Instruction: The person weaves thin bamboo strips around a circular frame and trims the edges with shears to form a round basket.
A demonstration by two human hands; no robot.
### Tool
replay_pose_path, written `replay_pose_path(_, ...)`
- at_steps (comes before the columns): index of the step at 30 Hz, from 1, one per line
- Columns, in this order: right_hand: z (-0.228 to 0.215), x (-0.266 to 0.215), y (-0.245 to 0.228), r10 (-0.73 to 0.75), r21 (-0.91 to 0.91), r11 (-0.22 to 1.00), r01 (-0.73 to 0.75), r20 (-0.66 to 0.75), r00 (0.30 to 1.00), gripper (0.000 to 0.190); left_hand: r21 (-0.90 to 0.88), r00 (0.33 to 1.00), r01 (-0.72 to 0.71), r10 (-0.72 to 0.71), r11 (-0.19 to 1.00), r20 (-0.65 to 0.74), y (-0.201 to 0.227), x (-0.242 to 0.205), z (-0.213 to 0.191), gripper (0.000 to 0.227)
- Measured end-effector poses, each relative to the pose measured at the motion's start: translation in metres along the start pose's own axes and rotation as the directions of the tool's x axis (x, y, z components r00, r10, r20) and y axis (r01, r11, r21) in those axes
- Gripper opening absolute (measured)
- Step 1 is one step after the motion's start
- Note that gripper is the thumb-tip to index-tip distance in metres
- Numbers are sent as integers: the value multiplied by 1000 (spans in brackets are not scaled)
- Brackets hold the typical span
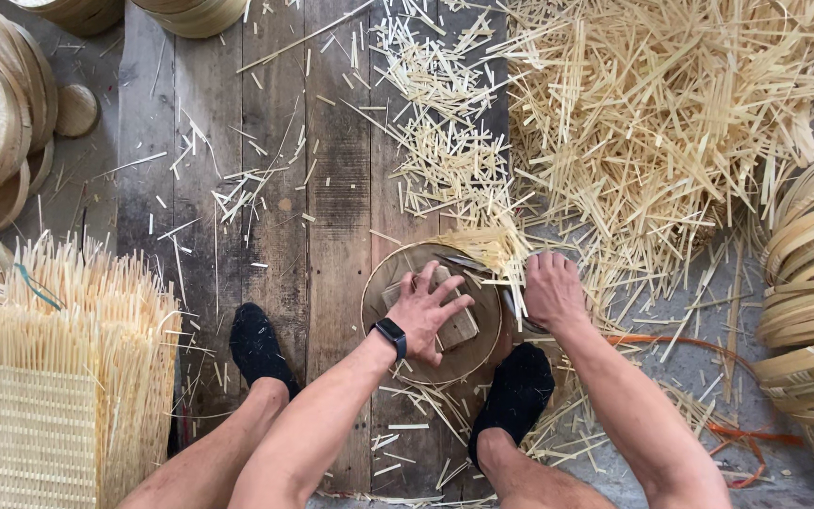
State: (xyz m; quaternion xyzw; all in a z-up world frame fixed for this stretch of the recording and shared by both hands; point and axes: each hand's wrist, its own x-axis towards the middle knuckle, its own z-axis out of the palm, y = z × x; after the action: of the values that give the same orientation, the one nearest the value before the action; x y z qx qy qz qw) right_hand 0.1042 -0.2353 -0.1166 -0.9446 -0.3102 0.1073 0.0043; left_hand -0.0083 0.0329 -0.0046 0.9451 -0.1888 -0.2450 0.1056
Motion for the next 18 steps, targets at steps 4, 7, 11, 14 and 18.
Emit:
replay_pose_path(4,-9,-7,12,27,40,999,-35,197,980,28,93,996,-71,66,993,60,-4,-1,-3,131)
replay_pose_path(7,-14,-12,25,21,28,999,-30,270,963,26,-304,811,210,-340,929,-477,24,-5,5,135)
replay_pose_path(11,-13,-2,13,-52,-84,995,59,80,995,30,-395,686,649,-724,650,-66,54,12,3,134)
replay_pose_path(14,-9,7,2,19,-62,998,-17,40,999,31,-339,766,583,-639,738,-73,54,9,1,132)
replay_pose_path(18,-13,-7,20,77,-4,997,-83,416,906,28,-261,857,470,-507,843,-95,37,-3,-3,128)
